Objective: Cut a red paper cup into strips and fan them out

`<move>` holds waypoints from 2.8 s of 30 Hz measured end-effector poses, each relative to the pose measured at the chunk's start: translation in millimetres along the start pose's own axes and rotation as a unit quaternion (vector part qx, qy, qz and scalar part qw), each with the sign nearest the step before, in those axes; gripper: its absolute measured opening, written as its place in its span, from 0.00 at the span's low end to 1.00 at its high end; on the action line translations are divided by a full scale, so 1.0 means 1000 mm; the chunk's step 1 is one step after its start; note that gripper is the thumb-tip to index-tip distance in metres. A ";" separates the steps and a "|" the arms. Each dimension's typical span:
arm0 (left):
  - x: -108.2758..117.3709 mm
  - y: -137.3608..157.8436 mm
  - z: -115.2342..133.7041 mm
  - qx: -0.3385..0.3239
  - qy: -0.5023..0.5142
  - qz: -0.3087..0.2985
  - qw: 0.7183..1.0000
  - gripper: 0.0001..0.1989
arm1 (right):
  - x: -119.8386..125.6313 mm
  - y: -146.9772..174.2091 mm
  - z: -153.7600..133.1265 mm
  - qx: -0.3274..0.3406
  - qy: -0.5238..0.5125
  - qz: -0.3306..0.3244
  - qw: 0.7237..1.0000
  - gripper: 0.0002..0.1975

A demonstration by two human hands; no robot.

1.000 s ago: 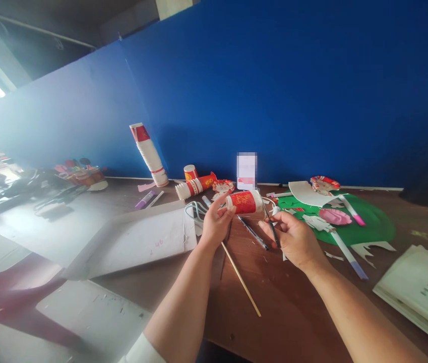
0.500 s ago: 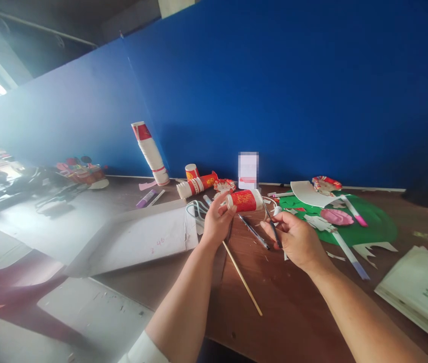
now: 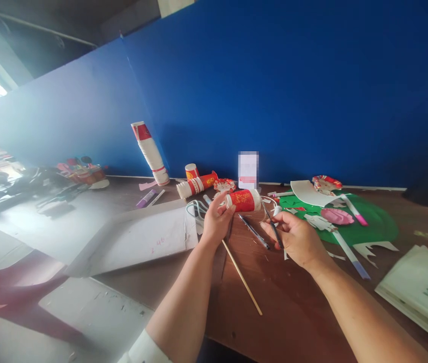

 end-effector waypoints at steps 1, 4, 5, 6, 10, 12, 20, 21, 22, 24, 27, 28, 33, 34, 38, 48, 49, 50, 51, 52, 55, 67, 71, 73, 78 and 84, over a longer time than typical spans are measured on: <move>0.000 0.000 0.000 0.001 0.000 0.000 1.000 0.28 | 0.000 0.001 -0.002 0.002 -0.002 0.001 1.000 0.19; 0.001 0.000 0.000 0.003 -0.004 0.000 1.000 0.27 | 0.001 0.002 -0.005 0.006 0.002 0.002 1.000 0.19; 0.000 0.000 0.000 0.004 -0.007 0.000 1.000 0.27 | 0.001 0.002 -0.005 0.006 0.006 0.001 1.000 0.19; 0.000 0.000 0.001 0.004 -0.010 0.000 1.000 0.27 | 0.000 0.002 -0.005 0.005 0.011 0.000 1.000 0.19; 0.000 0.001 0.002 0.009 -0.015 -0.001 1.000 0.27 | 0.000 0.002 -0.003 0.004 0.012 -0.003 1.000 0.18; 0.000 0.001 0.003 0.007 -0.012 0.001 1.000 0.27 | 0.000 0.002 0.000 -0.005 0.010 -0.002 1.000 0.18; 0.000 0.000 -0.001 0.015 -0.010 0.004 1.000 0.28 | -0.002 0.003 0.004 -0.033 -0.003 -0.005 0.999 0.18; 0.000 0.000 -0.001 0.014 -0.010 0.004 1.000 0.28 | -0.002 0.002 0.004 -0.032 -0.003 -0.006 0.999 0.18; 0.000 0.000 -0.001 0.012 -0.010 0.005 1.000 0.28 | -0.002 0.002 0.004 -0.032 -0.002 -0.007 0.999 0.18; 0.000 -0.001 -0.001 0.009 -0.011 0.005 1.000 0.27 | -0.002 0.003 0.004 -0.034 0.005 -0.012 0.999 0.19; -0.002 0.000 0.000 0.008 -0.016 0.000 1.000 0.27 | -0.002 0.007 0.006 -0.039 0.023 -0.019 0.999 0.20; -0.002 0.000 0.000 0.009 -0.018 -0.003 1.000 0.27 | -0.002 0.008 0.006 -0.037 0.030 -0.020 0.999 0.20; -0.005 0.002 -0.001 0.023 -0.014 -0.007 1.000 0.27 | 0.002 0.011 0.010 -0.015 0.049 -0.010 0.999 0.18; -0.006 0.002 -0.002 0.028 -0.009 -0.008 1.000 0.27 | 0.003 0.012 0.012 -0.010 0.050 -0.007 0.999 0.18; -0.010 0.004 -0.007 0.042 0.003 -0.017 0.999 0.27 | 0.006 0.014 0.015 0.015 0.054 0.007 0.998 0.16; -0.017 0.011 0.005 0.061 -0.019 -0.039 0.997 0.27 | 0.004 0.021 0.009 0.029 0.048 0.028 0.998 0.15; -0.017 0.012 0.005 0.063 -0.017 -0.038 0.997 0.27 | 0.004 0.021 0.009 0.030 0.050 0.030 0.998 0.15; -0.017 0.012 0.004 0.064 -0.015 -0.037 0.997 0.27 | 0.005 0.021 0.008 0.032 0.052 0.032 0.998 0.15; -0.017 0.011 0.002 0.065 -0.011 -0.035 0.997 0.26 | 0.005 0.021 0.008 0.036 0.054 0.035 0.997 0.15; -0.015 0.011 0.000 0.065 -0.006 -0.030 0.997 0.25 | 0.006 0.021 0.007 0.041 0.059 0.037 0.997 0.14; -0.009 0.008 -0.010 0.068 0.002 -0.007 0.998 0.23 | 0.005 0.023 0.003 0.048 0.067 0.039 0.996 0.14; -0.006 0.005 -0.010 0.070 0.010 -0.003 0.998 0.23 | 0.002 0.023 0.005 -0.001 0.035 0.014 0.999 0.17; -0.005 0.006 0.002 0.038 -0.009 -0.001 0.999 0.20 | 0.000 0.022 0.006 0.000 0.022 -0.003 1.000 0.19; -0.005 0.006 0.003 0.033 -0.024 -0.005 0.999 0.21 | 0.001 0.022 0.008 -0.004 0.009 -0.001 1.000 0.19; -0.010 0.008 0.002 0.025 -0.037 -0.029 0.999 0.22 | 0.006 0.020 0.012 -0.019 -0.018 0.014 1.000 0.20; -0.016 0.011 0.010 -0.016 -0.054 -0.049 0.997 0.21 | 0.009 0.019 0.011 -0.004 -0.001 0.020 1.000 0.18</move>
Point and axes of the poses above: each hand's wrist, its own y-axis away from the middle knuckle, its own x-axis out of the back of the hand, z = x × y, the point moved 10 cm from there along -y, towards the middle knuckle, and after that the axes turned 3 degrees about -x, right-handed, at the moved point
